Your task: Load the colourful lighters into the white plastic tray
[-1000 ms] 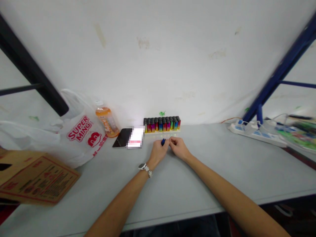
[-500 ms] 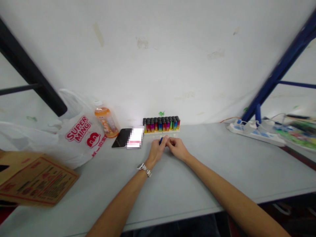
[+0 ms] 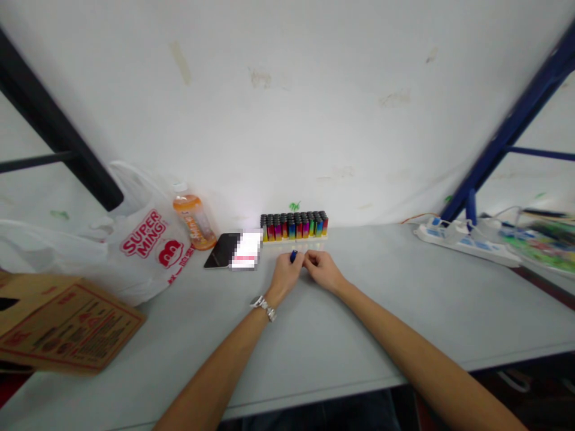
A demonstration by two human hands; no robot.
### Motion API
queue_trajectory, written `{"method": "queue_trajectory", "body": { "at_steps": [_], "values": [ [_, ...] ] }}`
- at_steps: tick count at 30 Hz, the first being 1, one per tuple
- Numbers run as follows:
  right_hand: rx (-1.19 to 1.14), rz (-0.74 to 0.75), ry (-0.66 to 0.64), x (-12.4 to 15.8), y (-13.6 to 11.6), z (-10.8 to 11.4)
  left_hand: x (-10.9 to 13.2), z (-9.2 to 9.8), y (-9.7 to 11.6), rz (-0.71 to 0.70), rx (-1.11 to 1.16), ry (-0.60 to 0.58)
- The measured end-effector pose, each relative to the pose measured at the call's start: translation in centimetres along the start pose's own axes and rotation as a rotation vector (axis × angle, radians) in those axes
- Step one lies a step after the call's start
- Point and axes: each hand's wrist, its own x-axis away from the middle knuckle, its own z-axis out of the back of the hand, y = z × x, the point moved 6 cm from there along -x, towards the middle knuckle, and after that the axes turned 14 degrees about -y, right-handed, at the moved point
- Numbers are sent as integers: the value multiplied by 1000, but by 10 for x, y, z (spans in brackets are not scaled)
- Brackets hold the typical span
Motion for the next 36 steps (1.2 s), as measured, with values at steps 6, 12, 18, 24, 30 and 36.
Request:
{"method": "queue_trajectory", "body": {
  "at_steps": [6, 12, 18, 24, 30, 36],
  "values": [
    [41, -7, 0, -1, 1, 0, 0, 0, 0, 0, -14, -16],
    [22, -25, 10, -1, 2, 0, 4, 1, 6, -52, 2, -30],
    [9, -63, 50, 0, -1, 3, 7, 4, 9, -20, -59, -20],
    [29, -67, 70, 0, 0, 4, 5, 11, 26, -161, -150, 42],
    [-10, -43, 65, -1, 5, 4, -9, 9, 36, -251, -139, 5],
    [-38, -62, 79, -1, 7, 6, -29, 8, 36, -231, 63, 7]
  ]
}}
